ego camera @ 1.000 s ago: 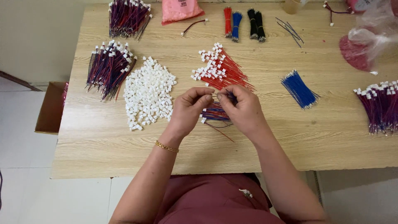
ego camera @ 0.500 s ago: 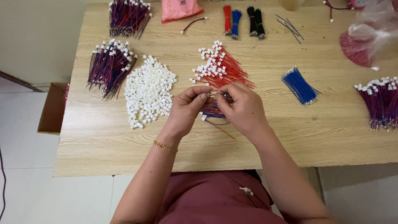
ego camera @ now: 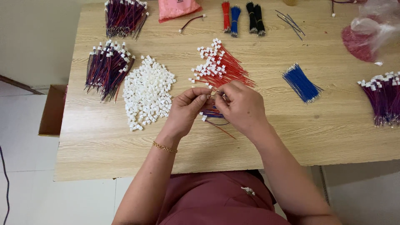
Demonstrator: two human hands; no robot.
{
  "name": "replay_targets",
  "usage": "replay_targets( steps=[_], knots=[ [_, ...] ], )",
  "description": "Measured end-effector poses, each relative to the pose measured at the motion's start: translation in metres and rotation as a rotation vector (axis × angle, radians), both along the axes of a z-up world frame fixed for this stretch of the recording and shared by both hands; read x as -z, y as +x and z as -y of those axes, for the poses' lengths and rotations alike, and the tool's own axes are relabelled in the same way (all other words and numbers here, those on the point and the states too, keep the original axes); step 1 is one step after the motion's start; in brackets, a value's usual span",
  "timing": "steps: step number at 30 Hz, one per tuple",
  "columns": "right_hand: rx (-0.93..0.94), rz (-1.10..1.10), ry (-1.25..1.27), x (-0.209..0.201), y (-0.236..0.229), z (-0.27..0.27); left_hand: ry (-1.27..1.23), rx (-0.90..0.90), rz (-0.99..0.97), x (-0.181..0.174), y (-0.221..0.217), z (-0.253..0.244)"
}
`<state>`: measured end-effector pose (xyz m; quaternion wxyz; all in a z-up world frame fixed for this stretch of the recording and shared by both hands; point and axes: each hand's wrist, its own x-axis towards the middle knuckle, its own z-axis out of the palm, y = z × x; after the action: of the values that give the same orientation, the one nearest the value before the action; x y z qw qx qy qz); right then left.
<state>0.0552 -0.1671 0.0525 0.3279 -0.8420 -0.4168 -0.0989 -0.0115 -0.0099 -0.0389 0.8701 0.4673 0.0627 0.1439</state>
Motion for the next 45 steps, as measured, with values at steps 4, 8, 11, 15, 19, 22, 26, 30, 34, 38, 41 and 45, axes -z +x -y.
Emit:
replay_targets(
  steps=[4,8,11,15,19,22,26,30,34,38,41,45],
  knots=[
    [0.005,-0.056,0.021,-0.001,-0.001,-0.002,-0.073,0.036,-0.018,-0.007,-0.001,0.002],
    [-0.003,-0.121,0.061,0.004,-0.003,-0.004,-0.161,0.067,-0.026,-0.001,0.0,-0.001],
    [0.039,-0.128,0.065,0.008,-0.001,-0.004,-0.189,0.08,-0.036,0.0,0.0,-0.001],
    [0.014,-0.135,0.061,0.009,0.001,-0.003,-0.201,0.088,-0.04,0.0,-0.001,0.0],
    [0.005,-0.178,0.1,0.012,0.002,-0.005,-0.186,0.076,-0.053,0.0,-0.001,0.0],
    [0.026,-0.162,0.102,0.017,0.002,-0.004,-0.184,0.07,-0.044,-0.002,-0.002,0.002],
    [0.046,-0.165,0.077,0.019,0.0,-0.003,-0.141,0.032,-0.048,0.001,-0.001,0.006],
    [0.118,-0.203,0.044,0.028,-0.002,-0.005,-0.034,-0.008,-0.061,0.008,0.001,0.007],
    [0.081,-0.246,0.093,0.031,-0.004,-0.01,-0.055,-0.023,-0.064,-0.002,-0.002,0.011],
    [0.101,-0.25,0.061,0.037,-0.004,-0.011,-0.024,-0.043,-0.09,-0.016,-0.005,0.015],
    [0.077,-0.247,0.031,0.041,0.0,-0.013,0.023,-0.051,-0.1,-0.003,-0.002,0.011],
    [-0.012,-0.341,0.124,0.028,0.003,-0.007,0.32,-0.081,-0.133,0.0,-0.001,-0.005]
  ],
)
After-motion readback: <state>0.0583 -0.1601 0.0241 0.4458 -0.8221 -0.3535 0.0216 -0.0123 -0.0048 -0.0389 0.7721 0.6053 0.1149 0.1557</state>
